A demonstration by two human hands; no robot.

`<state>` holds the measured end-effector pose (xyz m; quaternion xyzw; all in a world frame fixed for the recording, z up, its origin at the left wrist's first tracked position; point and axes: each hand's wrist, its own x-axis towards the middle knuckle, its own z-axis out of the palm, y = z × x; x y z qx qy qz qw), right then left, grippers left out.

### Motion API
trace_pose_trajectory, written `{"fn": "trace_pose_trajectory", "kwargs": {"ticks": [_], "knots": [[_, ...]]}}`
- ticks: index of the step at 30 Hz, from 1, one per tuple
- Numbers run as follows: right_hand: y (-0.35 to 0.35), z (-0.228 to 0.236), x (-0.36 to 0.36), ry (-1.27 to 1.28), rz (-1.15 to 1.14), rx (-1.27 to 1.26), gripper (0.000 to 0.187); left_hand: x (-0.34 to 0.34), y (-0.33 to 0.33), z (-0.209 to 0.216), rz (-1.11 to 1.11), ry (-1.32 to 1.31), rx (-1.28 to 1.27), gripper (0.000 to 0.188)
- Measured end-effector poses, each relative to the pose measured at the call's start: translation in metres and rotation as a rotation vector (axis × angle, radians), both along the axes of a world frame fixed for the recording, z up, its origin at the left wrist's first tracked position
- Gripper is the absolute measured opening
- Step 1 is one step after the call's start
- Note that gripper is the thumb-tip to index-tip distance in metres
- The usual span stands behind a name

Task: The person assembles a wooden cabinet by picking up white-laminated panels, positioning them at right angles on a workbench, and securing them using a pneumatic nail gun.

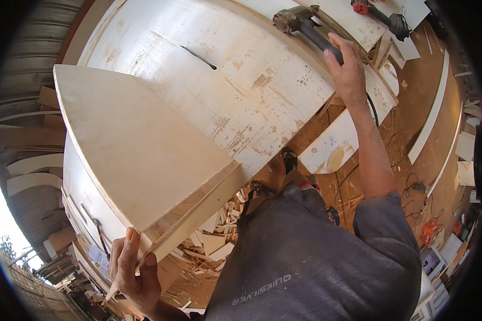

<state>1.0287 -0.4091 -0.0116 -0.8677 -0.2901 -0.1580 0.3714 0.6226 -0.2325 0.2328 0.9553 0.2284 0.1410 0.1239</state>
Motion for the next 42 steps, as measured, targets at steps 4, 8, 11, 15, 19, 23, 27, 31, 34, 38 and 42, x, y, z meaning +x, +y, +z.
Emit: {"fn": "trace_pose_trajectory", "kwargs": {"ticks": [4,8,11,15,19,23,27,31,34,38,42], "knots": [[0.004,-0.016,0.087,-0.041,-0.145,-0.342,0.051,0.009,0.002,0.005,-0.058,0.030,0.031,0.044],[0.038,-0.022,0.101,0.365,0.037,-0.471,0.062,0.004,-0.006,0.007,0.005,0.046,-0.040,0.041],[0.034,-0.042,0.117,0.334,0.121,-0.396,0.072,0.005,0.004,-0.002,-0.068,-0.032,-0.032,0.041],[0.019,-0.033,0.107,0.415,0.172,-0.303,0.071,0.013,0.005,0.012,-0.054,-0.002,-0.114,0.052],[0.006,0.028,0.071,0.391,0.081,-0.233,0.068,0.003,0.006,0.012,-0.099,-0.031,-0.054,0.054],[-0.029,0.090,-0.010,0.566,0.076,0.177,0.061,0.001,0.007,0.010,-0.112,0.006,-0.032,0.054],[-0.061,0.137,-0.132,0.640,0.206,0.759,0.032,0.001,-0.002,0.016,-0.039,0.032,-0.089,0.045],[-0.085,0.121,-0.229,0.973,0.269,1.215,0.019,0.003,0.000,0.004,-0.092,-0.067,-0.015,0.040],[-0.082,0.082,-0.300,1.135,0.221,1.439,0.028,0.007,0.000,-0.003,-0.055,-0.085,-0.131,0.038],[-0.052,0.018,-0.373,1.483,0.108,1.644,0.026,0.003,0.002,-0.008,-0.054,-0.095,-0.096,0.037],[-0.022,-0.034,-0.409,1.706,0.054,1.691,0.027,0.003,-0.004,-0.007,-0.035,-0.077,-0.019,0.039]]}}
